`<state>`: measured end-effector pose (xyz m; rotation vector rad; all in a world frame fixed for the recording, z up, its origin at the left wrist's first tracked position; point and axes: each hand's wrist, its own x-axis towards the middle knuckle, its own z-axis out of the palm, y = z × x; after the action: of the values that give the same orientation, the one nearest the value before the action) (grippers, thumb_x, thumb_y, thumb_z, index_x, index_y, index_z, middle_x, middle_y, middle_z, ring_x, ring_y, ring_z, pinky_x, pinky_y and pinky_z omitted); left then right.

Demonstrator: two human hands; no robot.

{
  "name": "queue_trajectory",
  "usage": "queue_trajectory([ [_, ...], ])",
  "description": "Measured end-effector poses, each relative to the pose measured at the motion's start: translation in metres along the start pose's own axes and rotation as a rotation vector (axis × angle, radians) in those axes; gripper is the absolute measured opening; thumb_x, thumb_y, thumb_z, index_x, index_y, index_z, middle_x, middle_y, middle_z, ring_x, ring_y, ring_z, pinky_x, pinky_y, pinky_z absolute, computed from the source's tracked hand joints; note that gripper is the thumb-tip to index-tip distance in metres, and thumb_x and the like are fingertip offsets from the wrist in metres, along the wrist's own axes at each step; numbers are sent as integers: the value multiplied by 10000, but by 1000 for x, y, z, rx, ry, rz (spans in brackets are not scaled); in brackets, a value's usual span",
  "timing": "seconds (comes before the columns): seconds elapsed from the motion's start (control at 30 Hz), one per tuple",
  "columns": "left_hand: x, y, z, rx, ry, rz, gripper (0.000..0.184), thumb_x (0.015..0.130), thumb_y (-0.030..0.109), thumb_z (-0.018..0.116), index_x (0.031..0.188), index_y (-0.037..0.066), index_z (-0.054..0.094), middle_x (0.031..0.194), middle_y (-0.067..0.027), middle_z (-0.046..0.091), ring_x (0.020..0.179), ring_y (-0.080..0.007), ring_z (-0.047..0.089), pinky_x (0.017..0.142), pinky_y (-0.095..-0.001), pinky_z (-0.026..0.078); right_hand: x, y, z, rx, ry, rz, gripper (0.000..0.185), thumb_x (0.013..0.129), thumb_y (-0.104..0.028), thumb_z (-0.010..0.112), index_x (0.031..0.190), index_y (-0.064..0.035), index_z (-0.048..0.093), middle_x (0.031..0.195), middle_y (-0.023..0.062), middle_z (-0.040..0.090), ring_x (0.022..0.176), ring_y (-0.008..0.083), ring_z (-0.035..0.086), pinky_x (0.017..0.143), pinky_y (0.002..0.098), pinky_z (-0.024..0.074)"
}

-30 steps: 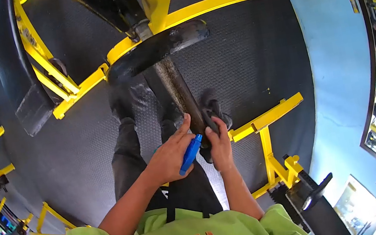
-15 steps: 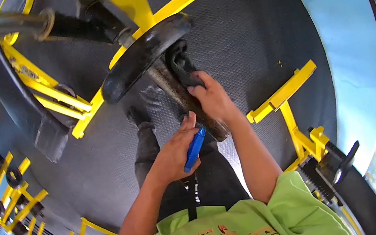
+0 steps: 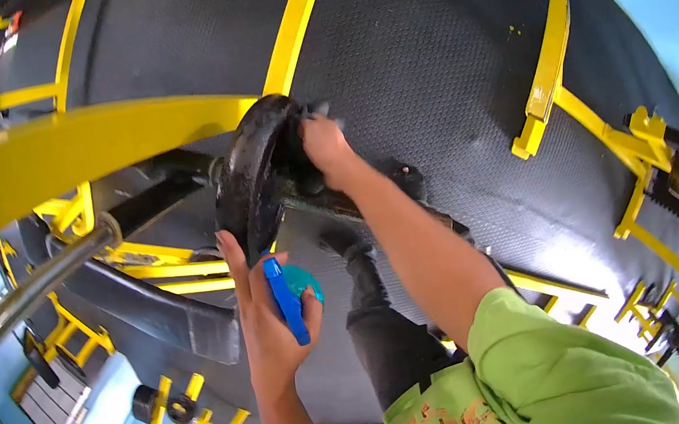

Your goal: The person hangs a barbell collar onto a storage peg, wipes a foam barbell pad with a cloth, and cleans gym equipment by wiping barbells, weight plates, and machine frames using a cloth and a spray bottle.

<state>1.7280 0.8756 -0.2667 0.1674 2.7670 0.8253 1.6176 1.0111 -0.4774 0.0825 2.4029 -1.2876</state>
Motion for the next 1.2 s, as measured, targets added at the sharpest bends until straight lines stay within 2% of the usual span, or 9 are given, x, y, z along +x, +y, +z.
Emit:
queue_trajectory([
  [0.13,-2,-10,-3,144,-112,132,861,697,181,670,1452,36,282,1435,-218,381,997,-332,578,855,-367,472,26,5,-25,891,-197,734,286,822,-159,547,1025,25,627,1051,270,615,957,428,596,830,465,470],
  [0.2,-1,7,-9,-32,-214,-185,432,711,142,654,1089,-18,521,1526,-309,91,1328,-481,320,1038,-449,354,55,58,51,481,-183,507,255,823,-160,537,978,21,627,1040,266,622,931,425,609,792,463,476],
  [0.23,-6,-7,-5,-90,-178,-107,1034,658,157,673,1515,54,104,1012,-59,518,823,-163,531,757,-293,490,17,32,-4,498,-178,510,255,823,-160,537,978,21,627,1040,266,622,931,425,609,792,463,476],
  [0.33,-4,-4,-20,-209,-255,-142,1025,650,153,685,1505,26,133,1058,-61,525,833,-150,532,754,-276,485,-75,-43,-38,649,538,143,280,748,-72,523,998,-6,631,919,200,656,846,371,624,748,412,484],
  [0.47,7,-6,-41,-289,-350,-187,999,643,130,680,1493,7,171,1059,-61,531,814,-130,531,746,-248,475,-157,-91,22,767,331,-266,304,845,-162,572,1127,-51,554,965,179,625,911,411,566,791,451,464],
  [0.8,12,-32,-62,-125,-584,-98,1101,592,81,646,1516,40,48,994,-51,546,807,-114,528,748,-236,482,-78,-15,212,930,461,179,429,959,-185,481,1314,52,433,1200,206,584,1098,319,571,946,366,452],
  [0.87,10,-32,-61,-8,-601,-2,1152,579,94,651,1518,64,-17,990,-76,552,843,-142,552,760,-247,495,-54,9,191,164,491,64,354,975,-137,442,1303,-9,468,1211,191,578,1092,286,573,911,357,481],
  [1.03,10,-36,-61,-47,-582,-48,538,602,114,700,1095,-9,523,1183,-154,523,945,-202,589,818,-301,517,-39,15,216,203,988,-93,351,976,-161,472,1310,-55,467,1192,128,594,1034,233,602,834,319,521],
  [1.2,12,-33,-66,-79,-633,-65,690,609,113,697,1242,-13,454,1149,-134,533,933,-185,571,797,-292,510,-34,25,220,762,783,-112,469,969,-218,529,1386,-66,378,1290,89,510,1012,224,583,906,334,483],
])
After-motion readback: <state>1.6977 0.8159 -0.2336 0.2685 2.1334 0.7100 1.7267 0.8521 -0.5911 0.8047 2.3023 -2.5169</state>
